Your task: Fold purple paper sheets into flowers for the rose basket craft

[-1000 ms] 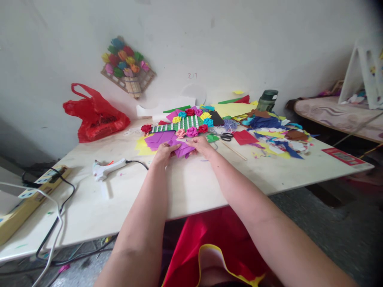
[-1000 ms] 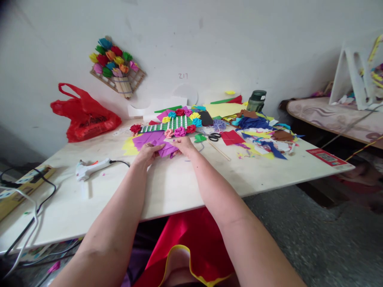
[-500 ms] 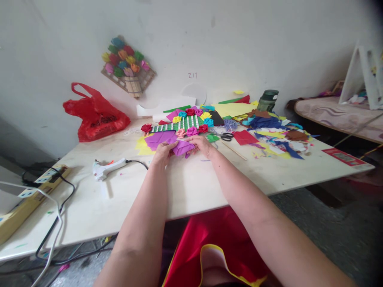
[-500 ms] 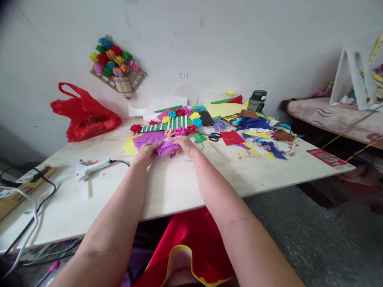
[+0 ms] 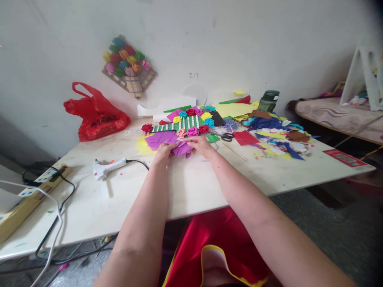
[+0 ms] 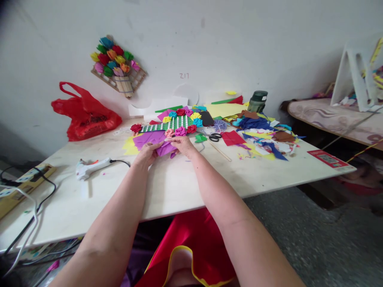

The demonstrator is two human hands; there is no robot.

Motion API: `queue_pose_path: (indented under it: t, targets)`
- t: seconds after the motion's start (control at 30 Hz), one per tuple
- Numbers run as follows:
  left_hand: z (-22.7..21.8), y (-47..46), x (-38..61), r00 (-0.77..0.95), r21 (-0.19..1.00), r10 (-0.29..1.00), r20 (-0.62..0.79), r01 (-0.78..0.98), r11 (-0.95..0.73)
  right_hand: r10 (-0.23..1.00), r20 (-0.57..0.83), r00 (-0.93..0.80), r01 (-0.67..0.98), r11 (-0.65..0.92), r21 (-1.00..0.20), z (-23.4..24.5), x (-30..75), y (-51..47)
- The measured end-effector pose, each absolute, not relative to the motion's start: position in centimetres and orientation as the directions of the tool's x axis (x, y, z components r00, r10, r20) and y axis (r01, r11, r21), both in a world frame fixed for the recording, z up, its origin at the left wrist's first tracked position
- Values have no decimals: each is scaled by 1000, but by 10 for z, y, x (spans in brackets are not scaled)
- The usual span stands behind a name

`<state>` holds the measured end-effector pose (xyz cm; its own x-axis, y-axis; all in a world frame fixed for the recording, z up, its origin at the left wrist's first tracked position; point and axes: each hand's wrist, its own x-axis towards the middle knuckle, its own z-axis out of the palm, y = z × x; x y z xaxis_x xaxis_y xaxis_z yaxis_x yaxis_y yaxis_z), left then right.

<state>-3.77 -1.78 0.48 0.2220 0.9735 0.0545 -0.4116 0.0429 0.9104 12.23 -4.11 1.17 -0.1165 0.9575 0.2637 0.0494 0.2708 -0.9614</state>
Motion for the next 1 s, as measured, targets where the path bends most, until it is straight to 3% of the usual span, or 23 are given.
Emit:
queue_pose_path:
  t: [0.6, 1.0]
  targets:
    - [5, -18, -37, 204, 917, 979, 8, -392, 74, 942, 331, -50, 99, 334, -937, 9, 116, -43]
    - [6, -18, -39, 200, 951, 971, 129, -302, -64, 972, 230, -51, -128, 222, -966, 14, 124, -42]
